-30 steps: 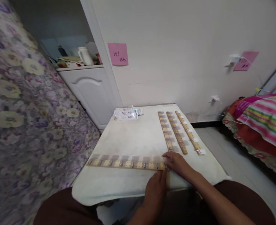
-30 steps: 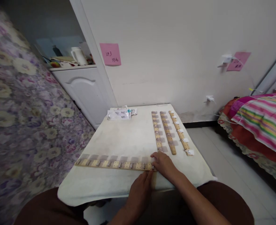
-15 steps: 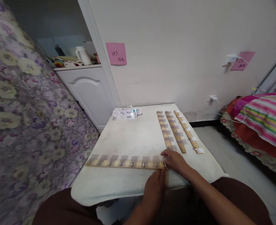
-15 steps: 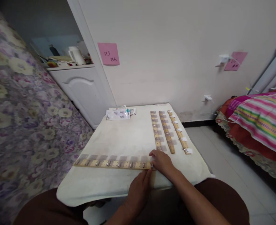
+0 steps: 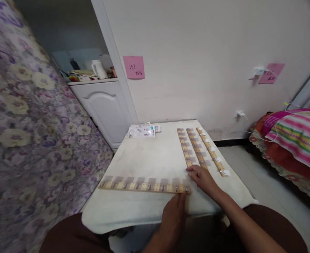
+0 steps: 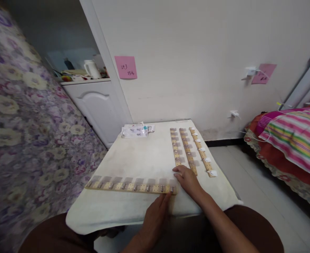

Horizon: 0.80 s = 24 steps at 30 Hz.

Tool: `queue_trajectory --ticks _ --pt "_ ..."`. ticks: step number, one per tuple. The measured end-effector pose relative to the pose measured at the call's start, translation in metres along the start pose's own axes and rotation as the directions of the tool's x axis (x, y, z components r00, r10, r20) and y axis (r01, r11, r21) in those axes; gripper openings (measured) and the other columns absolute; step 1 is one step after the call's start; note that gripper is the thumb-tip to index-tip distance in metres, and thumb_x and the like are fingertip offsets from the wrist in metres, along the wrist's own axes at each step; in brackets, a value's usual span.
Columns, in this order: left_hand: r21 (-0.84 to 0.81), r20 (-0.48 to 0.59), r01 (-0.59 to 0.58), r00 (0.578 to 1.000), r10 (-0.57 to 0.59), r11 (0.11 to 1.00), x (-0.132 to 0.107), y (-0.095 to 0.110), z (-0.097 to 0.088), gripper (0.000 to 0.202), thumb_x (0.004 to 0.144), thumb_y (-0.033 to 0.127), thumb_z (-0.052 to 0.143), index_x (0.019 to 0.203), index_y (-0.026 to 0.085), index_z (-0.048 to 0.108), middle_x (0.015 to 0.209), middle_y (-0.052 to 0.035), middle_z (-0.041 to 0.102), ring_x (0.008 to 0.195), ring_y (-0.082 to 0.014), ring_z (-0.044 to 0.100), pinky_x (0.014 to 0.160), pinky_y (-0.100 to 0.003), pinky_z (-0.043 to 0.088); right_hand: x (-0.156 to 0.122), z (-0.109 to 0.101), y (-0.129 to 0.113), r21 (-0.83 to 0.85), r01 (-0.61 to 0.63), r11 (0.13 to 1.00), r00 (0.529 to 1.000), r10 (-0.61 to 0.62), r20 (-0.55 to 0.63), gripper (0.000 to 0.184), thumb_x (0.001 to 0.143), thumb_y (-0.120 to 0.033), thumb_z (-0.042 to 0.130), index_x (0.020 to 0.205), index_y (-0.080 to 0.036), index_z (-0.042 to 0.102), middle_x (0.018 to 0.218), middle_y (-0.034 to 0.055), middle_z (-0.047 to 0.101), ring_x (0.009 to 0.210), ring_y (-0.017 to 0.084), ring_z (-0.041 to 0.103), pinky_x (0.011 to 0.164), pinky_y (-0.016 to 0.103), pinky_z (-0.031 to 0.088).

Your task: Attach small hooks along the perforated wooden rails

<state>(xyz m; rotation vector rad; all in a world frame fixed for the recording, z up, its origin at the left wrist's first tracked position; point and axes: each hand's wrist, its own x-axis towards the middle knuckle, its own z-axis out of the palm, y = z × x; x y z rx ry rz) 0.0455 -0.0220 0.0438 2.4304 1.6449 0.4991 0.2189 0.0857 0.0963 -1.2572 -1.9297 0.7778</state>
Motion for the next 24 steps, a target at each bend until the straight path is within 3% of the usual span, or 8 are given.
queue_trajectory --ticks 5,9,13,15,21,24 --pt "-0.049 -0.111 -0.107 0.989 0.101 0.993 -0.008 -0.006 -0.001 0.059 0.08 0.006 0.041 0.136 0.021 0.031 0.111 -0.0106 0.06 0.1 -0.0216 0.058 0.083 -0.037 0.052 0.003 -0.002 0.004 -0.01 0.038 0.999 0.998 -0.039 -0.043 0.019 0.082 -0.024 0.046 0.088 -0.02 0.064 0.086 0.0034 0.067 0.077 0.018 0.061 0.072 0.031 0.047" --pt "-0.013 -0.241 -0.213 0.949 0.204 0.977 -0.028 -0.014 -0.013 0.045 0.082 0.008 0.04 0.126 0.02 0.04 0.105 -0.0091 0.062 0.095 -0.019 0.059 0.08 -0.032 0.051 0.003 0.0 0.005 -0.086 0.077 0.993 0.995 -0.082 -0.054 0.016 0.083 -0.024 0.046 0.08 -0.02 0.061 0.079 0.0024 0.064 0.073 0.017 0.058 0.068 0.029 0.043" --pt "0.04 -0.219 -0.1 0.97 0.106 0.994 -0.053 -0.036 -0.034 0.013 0.086 0.016 0.043 0.09 0.022 0.054 0.077 -0.0021 0.061 0.072 -0.016 0.058 0.064 -0.027 0.048 0.002 0.007 0.006 -0.133 0.08 0.988 0.995 -0.086 -0.044 0.016 0.083 -0.026 0.046 0.075 -0.02 0.059 0.075 0.0014 0.059 0.067 0.016 0.054 0.064 0.028 0.041" --pt "0.065 -0.224 -0.032 0.974 0.046 0.997 -0.066 -0.056 -0.047 0.013 0.087 0.019 0.043 0.079 0.022 0.053 0.07 -0.0005 0.059 0.067 -0.0147 0.057 0.06 -0.025 0.045 0.002 0.011 0.005 -0.136 0.088 0.987 0.995 -0.092 -0.027 0.016 0.082 -0.027 0.048 0.073 -0.02 0.058 0.074 0.0017 0.058 0.069 0.017 0.054 0.065 0.029 0.041" --pt "0.153 -0.405 0.165 0.91 -0.091 0.974 -0.1 -0.13 -0.072 0.015 0.089 0.026 0.046 0.078 0.021 0.055 0.07 0.0004 0.059 0.067 -0.014 0.056 0.066 -0.025 0.044 0.002 0.033 -0.024 -0.128 0.159 0.979 0.987 -0.154 0.044 0.013 0.081 -0.024 0.05 0.074 -0.02 0.061 0.08 0.0043 0.06 0.083 0.02 0.055 0.078 0.033 0.043" --pt "0.195 -0.479 0.199 0.874 -0.084 0.96 -0.106 -0.149 -0.073 0.018 0.089 0.027 0.046 0.075 0.021 0.055 0.068 0.0006 0.058 0.066 -0.0141 0.056 0.065 -0.025 0.043 0.004 0.056 -0.053 -0.157 0.189 0.969 0.981 -0.177 0.084 0.012 0.08 -0.023 0.051 0.078 -0.021 0.063 0.089 0.0059 0.062 0.091 0.022 0.054 0.084 0.035 0.041"
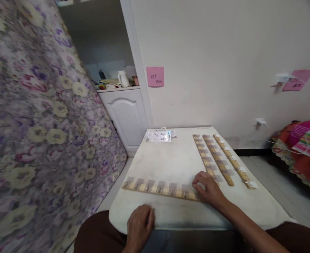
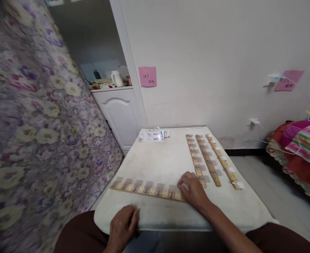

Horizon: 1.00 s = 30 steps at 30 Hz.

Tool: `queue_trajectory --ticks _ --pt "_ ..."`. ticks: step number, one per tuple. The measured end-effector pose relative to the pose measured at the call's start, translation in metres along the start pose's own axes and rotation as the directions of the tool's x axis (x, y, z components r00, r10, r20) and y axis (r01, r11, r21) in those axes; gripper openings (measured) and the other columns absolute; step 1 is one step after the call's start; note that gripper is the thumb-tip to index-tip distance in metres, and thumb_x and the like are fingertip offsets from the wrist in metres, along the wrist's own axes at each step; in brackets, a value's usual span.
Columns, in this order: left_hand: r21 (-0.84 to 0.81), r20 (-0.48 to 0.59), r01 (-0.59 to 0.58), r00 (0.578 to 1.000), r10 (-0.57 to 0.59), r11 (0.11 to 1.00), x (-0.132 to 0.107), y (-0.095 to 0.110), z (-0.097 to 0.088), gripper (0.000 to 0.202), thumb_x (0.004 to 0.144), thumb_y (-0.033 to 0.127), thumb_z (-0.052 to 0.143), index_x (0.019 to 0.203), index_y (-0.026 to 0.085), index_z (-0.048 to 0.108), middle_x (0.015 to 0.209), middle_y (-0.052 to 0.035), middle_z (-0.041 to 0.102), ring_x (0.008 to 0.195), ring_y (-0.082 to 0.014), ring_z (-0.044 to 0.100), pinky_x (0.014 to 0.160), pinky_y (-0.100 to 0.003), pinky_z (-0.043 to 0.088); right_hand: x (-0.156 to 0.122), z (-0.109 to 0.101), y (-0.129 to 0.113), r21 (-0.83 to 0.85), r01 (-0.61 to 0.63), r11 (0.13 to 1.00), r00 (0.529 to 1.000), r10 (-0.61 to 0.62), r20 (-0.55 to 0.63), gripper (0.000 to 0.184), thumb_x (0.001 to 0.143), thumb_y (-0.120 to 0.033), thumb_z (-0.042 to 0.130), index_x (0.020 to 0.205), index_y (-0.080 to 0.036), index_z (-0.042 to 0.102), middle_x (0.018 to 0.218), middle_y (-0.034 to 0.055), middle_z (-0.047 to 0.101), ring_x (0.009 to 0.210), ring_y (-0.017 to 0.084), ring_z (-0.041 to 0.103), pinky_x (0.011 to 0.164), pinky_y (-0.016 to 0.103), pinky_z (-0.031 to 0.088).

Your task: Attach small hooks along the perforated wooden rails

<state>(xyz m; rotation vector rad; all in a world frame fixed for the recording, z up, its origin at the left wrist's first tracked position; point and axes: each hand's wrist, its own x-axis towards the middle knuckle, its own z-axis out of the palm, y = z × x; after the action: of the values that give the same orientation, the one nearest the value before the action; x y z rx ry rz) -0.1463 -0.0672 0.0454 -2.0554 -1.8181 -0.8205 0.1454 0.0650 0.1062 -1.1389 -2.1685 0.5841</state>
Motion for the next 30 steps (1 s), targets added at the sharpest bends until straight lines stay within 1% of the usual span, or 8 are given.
queue_trajectory --ticks 2,5,7,9,12,15,23,30 --pt "0.016 -0.031 0.014 0.999 -0.014 1.0 -0.002 -0.003 0.003 0.021 0.089 0.027 0.046 0.071 0.021 0.054 0.065 0.001 0.055 0.063 -0.0137 0.054 0.062 -0.025 0.041 0.007 0.016 -0.023 -0.038 0.029 0.999 0.999 -0.028 0.025 0.01 0.078 -0.024 0.055 0.082 -0.022 0.064 0.105 0.0073 0.062 0.103 0.024 0.052 0.09 0.038 0.039" --pt "0.02 -0.066 0.042 0.997 -0.041 0.999 -0.004 -0.003 0.008 0.024 0.088 0.025 0.046 0.066 0.021 0.052 0.061 0.0015 0.052 0.06 -0.0134 0.052 0.06 -0.025 0.04 0.018 0.044 -0.052 -0.12 0.076 0.99 0.996 -0.07 0.061 0.019 0.071 -0.025 0.064 0.09 -0.021 0.064 0.133 0.0096 0.05 0.126 0.027 0.037 0.103 0.044 0.028" --pt "0.018 -0.097 0.032 0.995 -0.03 0.999 -0.005 -0.003 0.01 0.022 0.088 0.024 0.046 0.067 0.021 0.053 0.062 0.0011 0.054 0.062 -0.0135 0.053 0.062 -0.025 0.04 0.025 0.06 -0.066 -0.189 0.111 0.976 0.989 -0.09 0.116 0.024 0.069 -0.026 0.066 0.092 -0.019 0.064 0.144 0.0115 0.039 0.135 0.03 0.024 0.108 0.049 0.018" --pt "0.019 -0.122 0.013 0.992 -0.01 1.0 -0.006 -0.004 0.012 0.021 0.088 0.024 0.046 0.069 0.021 0.054 0.063 0.0008 0.055 0.063 -0.0135 0.054 0.063 -0.025 0.041 0.03 0.073 -0.074 -0.247 0.137 0.959 0.979 -0.094 0.178 0.027 0.068 -0.029 0.068 0.092 -0.017 0.064 0.149 0.0126 0.032 0.139 0.033 0.015 0.111 0.052 0.009" --pt "0.024 -0.145 0.006 0.989 -0.002 1.0 -0.008 -0.007 0.013 0.021 0.088 0.023 0.046 0.068 0.021 0.054 0.062 0.0008 0.054 0.063 -0.0138 0.053 0.063 -0.026 0.04 0.036 0.084 -0.079 -0.305 0.162 0.938 0.966 -0.088 0.243 0.032 0.068 -0.032 0.068 0.094 -0.015 0.064 0.151 0.0135 0.026 0.141 0.033 0.008 0.112 0.054 0.001" --pt "0.026 -0.14 0.003 0.99 0.001 1.0 -0.009 -0.009 0.015 0.023 0.088 0.021 0.046 0.066 0.021 0.052 0.061 0.001 0.053 0.061 -0.0136 0.052 0.061 -0.026 0.039 0.04 0.089 -0.081 -0.35 0.166 0.922 0.959 -0.069 0.273 0.035 0.068 -0.032 0.067 0.098 -0.013 0.064 0.152 0.0144 0.023 0.142 0.033 0.004 0.112 0.055 -0.003" --pt "0.029 -0.136 0.015 0.991 -0.01 0.999 -0.011 -0.011 0.018 0.022 0.088 0.021 0.046 0.066 0.021 0.051 0.062 0.0006 0.053 0.061 -0.0142 0.051 0.061 -0.027 0.037 0.047 0.101 -0.079 -0.401 0.157 0.903 0.957 -0.038 0.288 0.036 0.066 -0.029 0.067 0.097 -0.012 0.066 0.151 0.0157 0.025 0.141 0.034 0.004 0.111 0.055 -0.006" --pt "0.018 -0.156 0.011 0.988 -0.008 1.0 -0.013 -0.014 0.021 0.022 0.088 0.021 0.044 0.066 0.022 0.051 0.061 0.0009 0.053 0.061 -0.0141 0.052 0.062 -0.027 0.038 0.052 0.103 -0.078 -0.397 0.143 0.907 0.947 -0.008 0.322 0.033 0.062 -0.024 0.065 0.093 -0.012 0.069 0.149 0.0161 0.03 0.141 0.033 0.007 0.111 0.055 -0.007"
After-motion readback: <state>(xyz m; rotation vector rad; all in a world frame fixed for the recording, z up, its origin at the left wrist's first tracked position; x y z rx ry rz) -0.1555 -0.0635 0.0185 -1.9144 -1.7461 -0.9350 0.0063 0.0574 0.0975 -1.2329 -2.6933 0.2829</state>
